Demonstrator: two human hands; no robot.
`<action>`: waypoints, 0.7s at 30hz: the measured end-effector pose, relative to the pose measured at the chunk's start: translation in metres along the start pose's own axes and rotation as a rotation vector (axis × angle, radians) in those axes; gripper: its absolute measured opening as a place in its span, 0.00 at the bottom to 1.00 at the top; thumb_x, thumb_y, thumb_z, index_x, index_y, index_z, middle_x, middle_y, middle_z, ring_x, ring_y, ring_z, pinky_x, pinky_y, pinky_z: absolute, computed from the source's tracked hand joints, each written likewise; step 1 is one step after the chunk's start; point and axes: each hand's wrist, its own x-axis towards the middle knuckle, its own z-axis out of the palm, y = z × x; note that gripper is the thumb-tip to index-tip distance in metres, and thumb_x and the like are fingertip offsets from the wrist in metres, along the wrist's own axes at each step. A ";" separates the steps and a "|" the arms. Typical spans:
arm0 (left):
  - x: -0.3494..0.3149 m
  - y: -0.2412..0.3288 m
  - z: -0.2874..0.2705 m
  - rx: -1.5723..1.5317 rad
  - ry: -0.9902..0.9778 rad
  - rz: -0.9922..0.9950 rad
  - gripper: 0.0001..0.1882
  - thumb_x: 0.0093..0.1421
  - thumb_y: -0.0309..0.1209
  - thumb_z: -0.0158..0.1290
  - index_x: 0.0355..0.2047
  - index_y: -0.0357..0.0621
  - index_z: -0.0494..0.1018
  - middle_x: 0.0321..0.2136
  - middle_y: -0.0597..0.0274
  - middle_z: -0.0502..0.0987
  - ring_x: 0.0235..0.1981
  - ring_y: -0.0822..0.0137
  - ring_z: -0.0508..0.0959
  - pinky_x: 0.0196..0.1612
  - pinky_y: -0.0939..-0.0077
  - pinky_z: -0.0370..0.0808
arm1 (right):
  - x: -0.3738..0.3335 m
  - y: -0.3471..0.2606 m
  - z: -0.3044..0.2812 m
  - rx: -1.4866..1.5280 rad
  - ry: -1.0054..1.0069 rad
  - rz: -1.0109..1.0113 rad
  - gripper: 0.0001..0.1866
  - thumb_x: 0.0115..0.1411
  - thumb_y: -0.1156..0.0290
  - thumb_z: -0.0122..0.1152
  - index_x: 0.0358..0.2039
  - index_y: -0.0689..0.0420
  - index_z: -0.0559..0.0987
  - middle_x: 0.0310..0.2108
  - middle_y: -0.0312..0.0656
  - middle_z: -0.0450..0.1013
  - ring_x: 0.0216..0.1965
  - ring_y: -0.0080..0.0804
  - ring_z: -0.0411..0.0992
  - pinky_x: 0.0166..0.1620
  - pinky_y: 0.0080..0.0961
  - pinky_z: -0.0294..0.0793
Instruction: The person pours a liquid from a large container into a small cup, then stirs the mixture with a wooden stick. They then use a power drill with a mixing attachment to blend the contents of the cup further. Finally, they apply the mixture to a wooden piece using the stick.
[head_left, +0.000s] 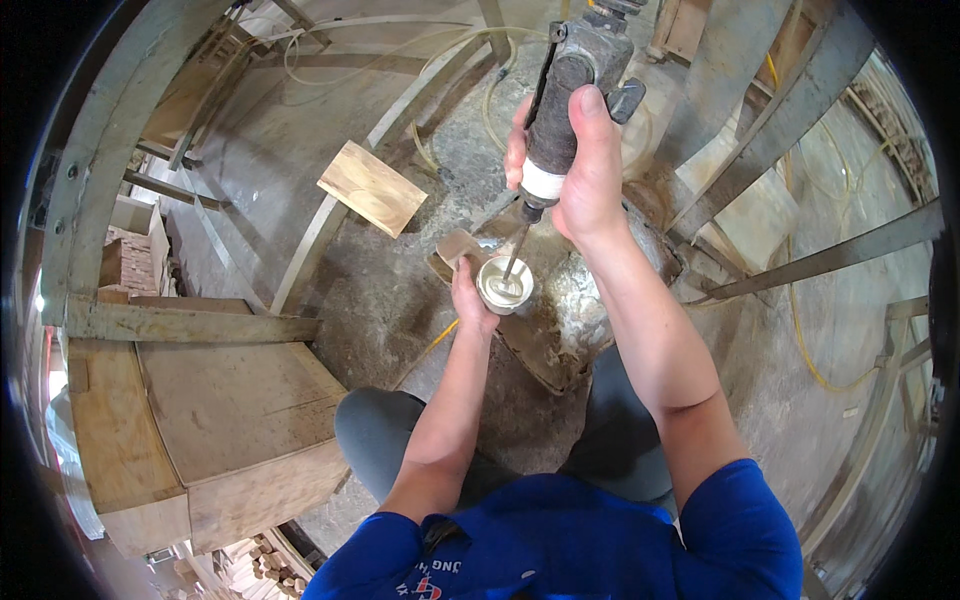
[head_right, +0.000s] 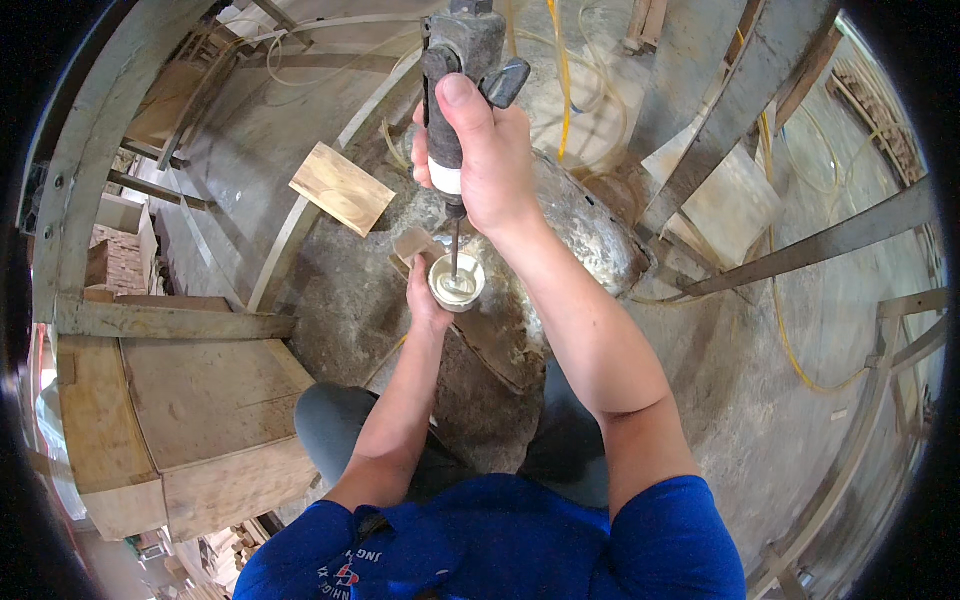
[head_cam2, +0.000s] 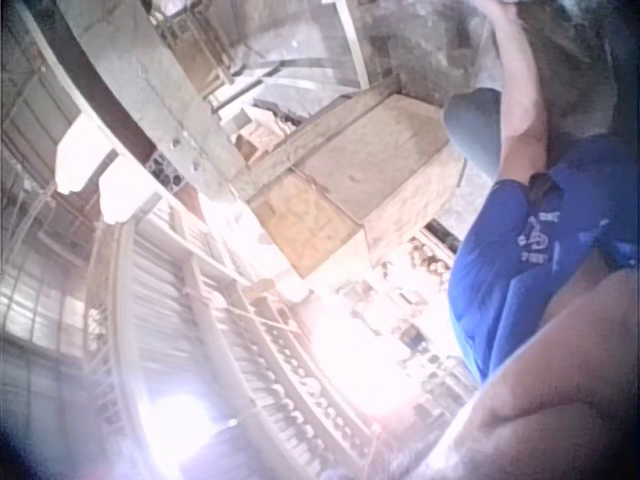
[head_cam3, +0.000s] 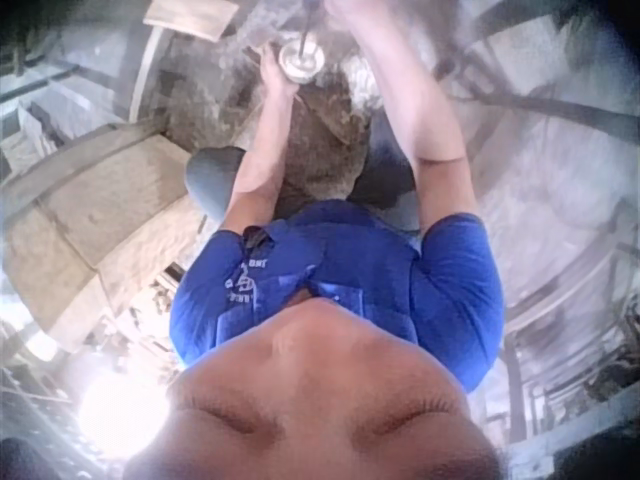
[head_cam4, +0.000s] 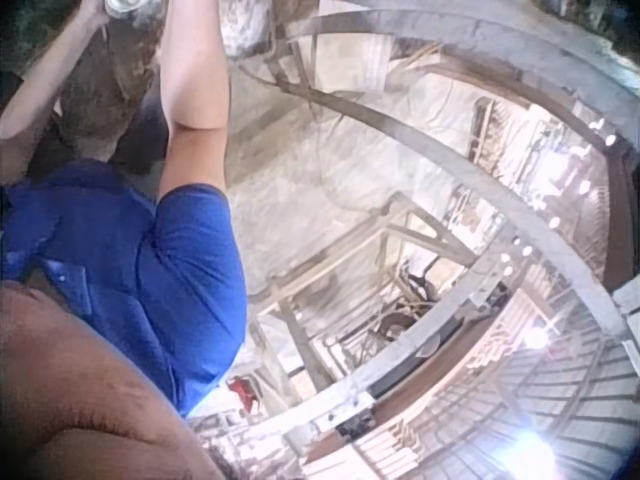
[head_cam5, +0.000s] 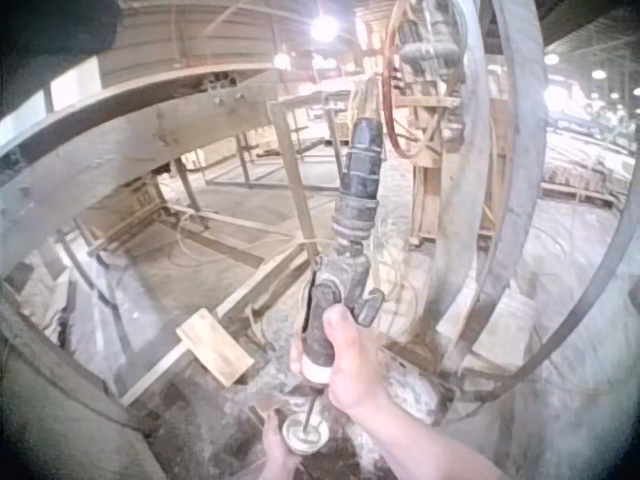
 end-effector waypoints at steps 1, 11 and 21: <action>0.002 0.000 -0.004 0.000 0.013 -0.005 0.21 0.64 0.42 0.40 0.52 0.43 0.59 0.42 0.52 0.72 0.42 0.57 0.75 0.44 0.59 0.73 | 0.001 0.001 0.001 0.015 -0.004 0.006 0.31 0.59 0.40 0.40 0.29 0.61 0.71 0.15 0.42 0.68 0.15 0.27 0.67 0.20 0.23 0.68; 0.023 -0.010 -0.026 0.009 0.043 -0.079 0.24 0.63 0.47 0.38 0.53 0.46 0.59 0.48 0.55 0.69 0.48 0.55 0.71 0.50 0.54 0.67 | 0.001 0.001 0.002 -0.016 0.007 0.013 0.31 0.58 0.41 0.41 0.29 0.62 0.71 0.15 0.42 0.68 0.15 0.27 0.67 0.19 0.23 0.68; 0.026 -0.012 -0.030 -0.063 -0.005 -0.169 0.21 0.63 0.42 0.40 0.52 0.45 0.58 0.47 0.56 0.68 0.46 0.56 0.72 0.47 0.56 0.71 | 0.005 0.000 -0.002 -0.060 0.024 -0.023 0.33 0.58 0.39 0.40 0.28 0.61 0.71 0.15 0.42 0.68 0.14 0.27 0.66 0.19 0.22 0.67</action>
